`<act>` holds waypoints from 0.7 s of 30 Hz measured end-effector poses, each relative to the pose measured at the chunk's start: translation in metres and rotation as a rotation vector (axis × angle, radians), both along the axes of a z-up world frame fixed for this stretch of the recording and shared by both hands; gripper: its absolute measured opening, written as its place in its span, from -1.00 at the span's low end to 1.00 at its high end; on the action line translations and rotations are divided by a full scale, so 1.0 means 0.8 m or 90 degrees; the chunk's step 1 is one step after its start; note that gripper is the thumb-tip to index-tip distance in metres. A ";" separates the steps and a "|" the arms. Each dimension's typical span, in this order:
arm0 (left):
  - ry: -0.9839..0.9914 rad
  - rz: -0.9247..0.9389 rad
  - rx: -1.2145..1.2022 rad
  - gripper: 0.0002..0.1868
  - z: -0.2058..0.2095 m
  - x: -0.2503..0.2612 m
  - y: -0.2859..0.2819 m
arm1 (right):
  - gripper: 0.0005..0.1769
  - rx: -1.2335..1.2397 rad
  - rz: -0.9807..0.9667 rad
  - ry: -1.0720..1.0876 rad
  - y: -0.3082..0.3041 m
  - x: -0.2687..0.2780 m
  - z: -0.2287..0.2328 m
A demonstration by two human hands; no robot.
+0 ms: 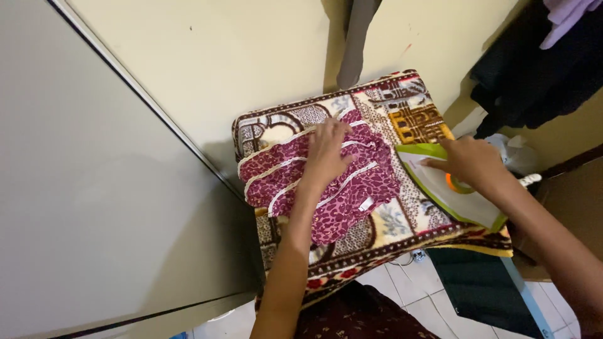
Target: The person irons a pink patterned garment on a blanket-covered surface, smoothing the fabric by hand and pressing it with an iron. They repeatedly fold and turn the garment to iron different sections before picking it up.
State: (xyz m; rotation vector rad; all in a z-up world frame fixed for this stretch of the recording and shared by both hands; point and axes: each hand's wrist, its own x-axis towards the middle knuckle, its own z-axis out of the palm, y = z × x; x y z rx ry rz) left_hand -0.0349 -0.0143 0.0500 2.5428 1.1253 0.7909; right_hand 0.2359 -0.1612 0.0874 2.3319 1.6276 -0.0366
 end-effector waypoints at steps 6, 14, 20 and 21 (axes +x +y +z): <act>0.078 -0.386 -0.286 -0.66 -0.001 0.038 -0.061 | -0.11 0.015 -0.065 0.007 -0.038 0.030 0.023; 0.138 -0.530 -0.250 -0.82 -0.082 0.086 -0.094 | -0.14 0.049 -0.096 -0.004 -0.084 0.051 0.035; 0.076 -0.500 -0.391 -0.74 -0.035 0.069 -0.100 | -0.17 0.018 -0.111 0.013 -0.092 0.030 0.052; 0.077 -0.501 -0.389 -0.74 -0.035 0.062 -0.084 | -0.17 0.020 -0.112 0.013 -0.087 0.024 0.056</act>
